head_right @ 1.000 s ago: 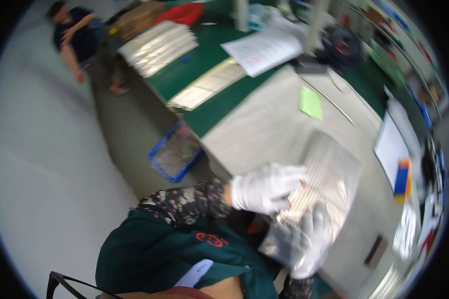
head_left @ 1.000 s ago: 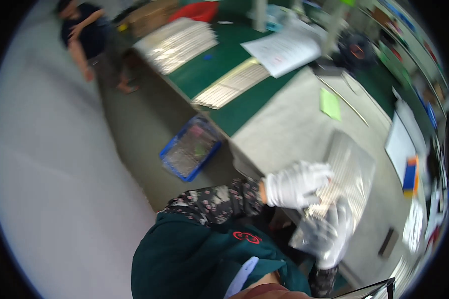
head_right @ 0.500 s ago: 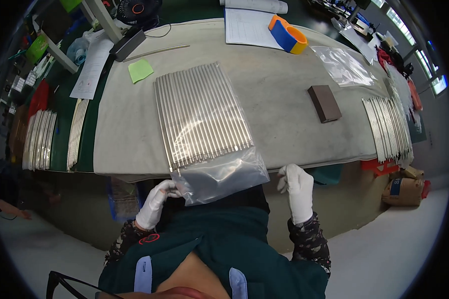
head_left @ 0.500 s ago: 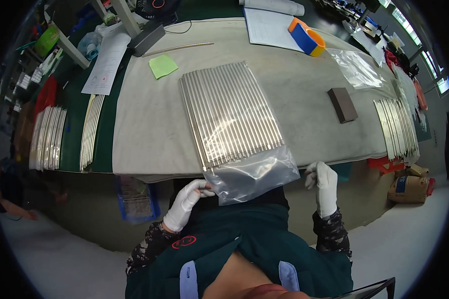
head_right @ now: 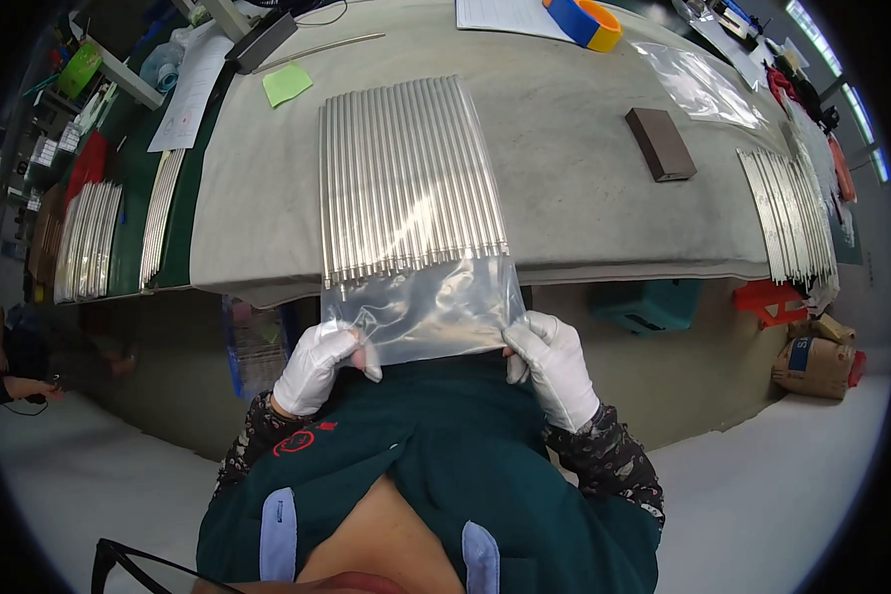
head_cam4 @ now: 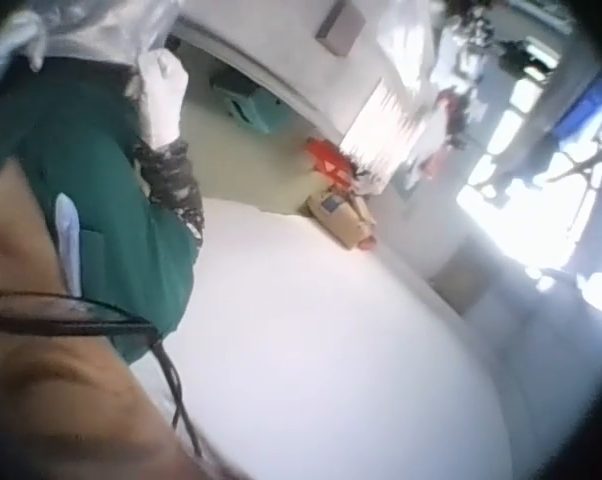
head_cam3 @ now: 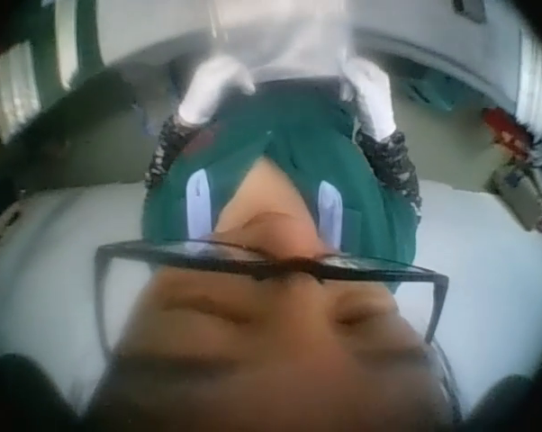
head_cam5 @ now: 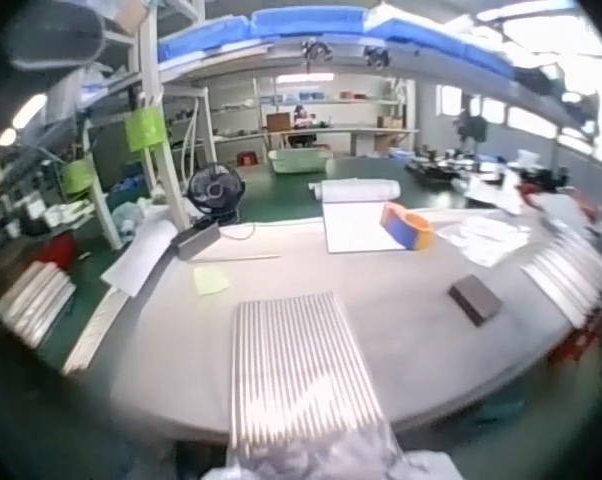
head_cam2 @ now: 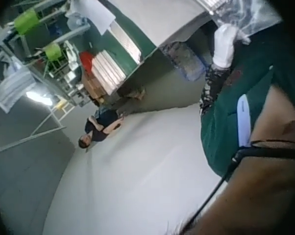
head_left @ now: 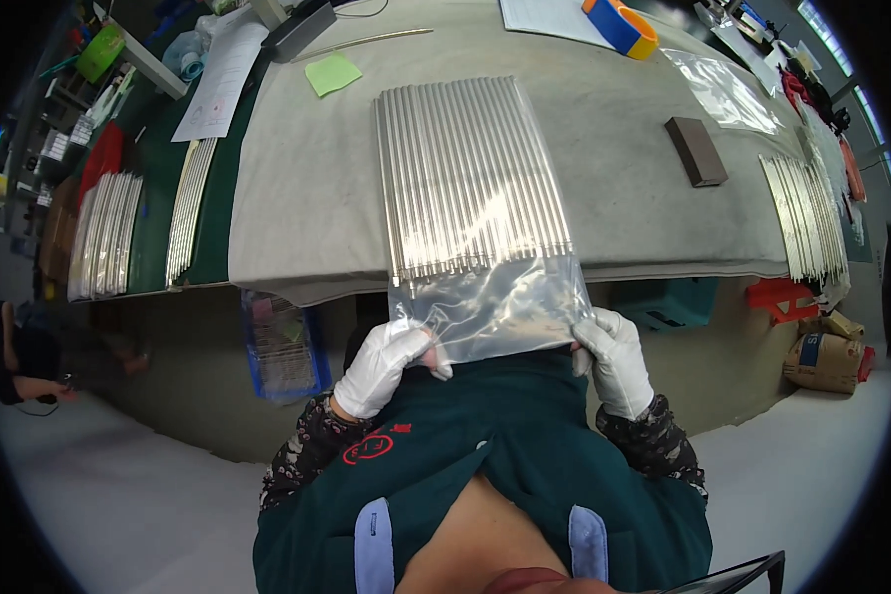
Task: The recorder uses a sanding block to sand a batch of aligned metal rods on a workbench.
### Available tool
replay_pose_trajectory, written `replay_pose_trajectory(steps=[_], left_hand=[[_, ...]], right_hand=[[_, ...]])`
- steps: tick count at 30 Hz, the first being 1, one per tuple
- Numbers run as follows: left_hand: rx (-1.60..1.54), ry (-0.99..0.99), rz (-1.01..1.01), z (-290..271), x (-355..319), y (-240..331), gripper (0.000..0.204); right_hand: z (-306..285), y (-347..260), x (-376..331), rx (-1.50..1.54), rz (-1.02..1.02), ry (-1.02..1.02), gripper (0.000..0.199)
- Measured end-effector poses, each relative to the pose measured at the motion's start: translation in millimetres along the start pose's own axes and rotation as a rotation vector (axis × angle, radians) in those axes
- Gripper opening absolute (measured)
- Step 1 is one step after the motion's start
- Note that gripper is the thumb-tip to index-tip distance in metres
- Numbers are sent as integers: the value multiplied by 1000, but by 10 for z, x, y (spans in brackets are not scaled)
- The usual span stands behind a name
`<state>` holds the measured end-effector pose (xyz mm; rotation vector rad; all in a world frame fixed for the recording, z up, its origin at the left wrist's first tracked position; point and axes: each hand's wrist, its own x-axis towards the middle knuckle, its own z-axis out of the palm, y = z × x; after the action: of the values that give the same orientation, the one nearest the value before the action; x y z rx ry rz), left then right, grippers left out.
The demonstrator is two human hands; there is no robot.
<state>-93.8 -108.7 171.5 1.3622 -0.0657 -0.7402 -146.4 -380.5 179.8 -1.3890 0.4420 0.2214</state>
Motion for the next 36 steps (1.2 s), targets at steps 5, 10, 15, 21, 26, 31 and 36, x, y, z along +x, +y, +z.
replay_pose_trajectory(steps=[5, 10, 15, 21, 26, 31, 36], left_hand=[[70, -227, 7, -249, -287, -115, 39], [-165, 9, 43, -198, -151, -145, 43], [-16, 81, -16, -84, -117, -118, 33], [-294, 74, 65, 142, -15, -39, 34], [-132, 183, 274, -3, 122, -32, 40], [-219, -12, 96, -156, -143, -196, 37], [-84, -44, 220, -210, -72, -183, 38]], right_hand=[[-164, 167, -161, 39, 82, -143, 26], [-89, 141, 14, 265, -23, -84, 50], [-101, 57, 156, 46, 72, -168, 18], [-254, 319, 197, -30, 178, -518, 18], [-18, 273, 302, -149, 94, -583, 18], [315, 321, 471, -1064, -500, -716, 27], [637, 329, 807, -247, 19, -670, 31]])
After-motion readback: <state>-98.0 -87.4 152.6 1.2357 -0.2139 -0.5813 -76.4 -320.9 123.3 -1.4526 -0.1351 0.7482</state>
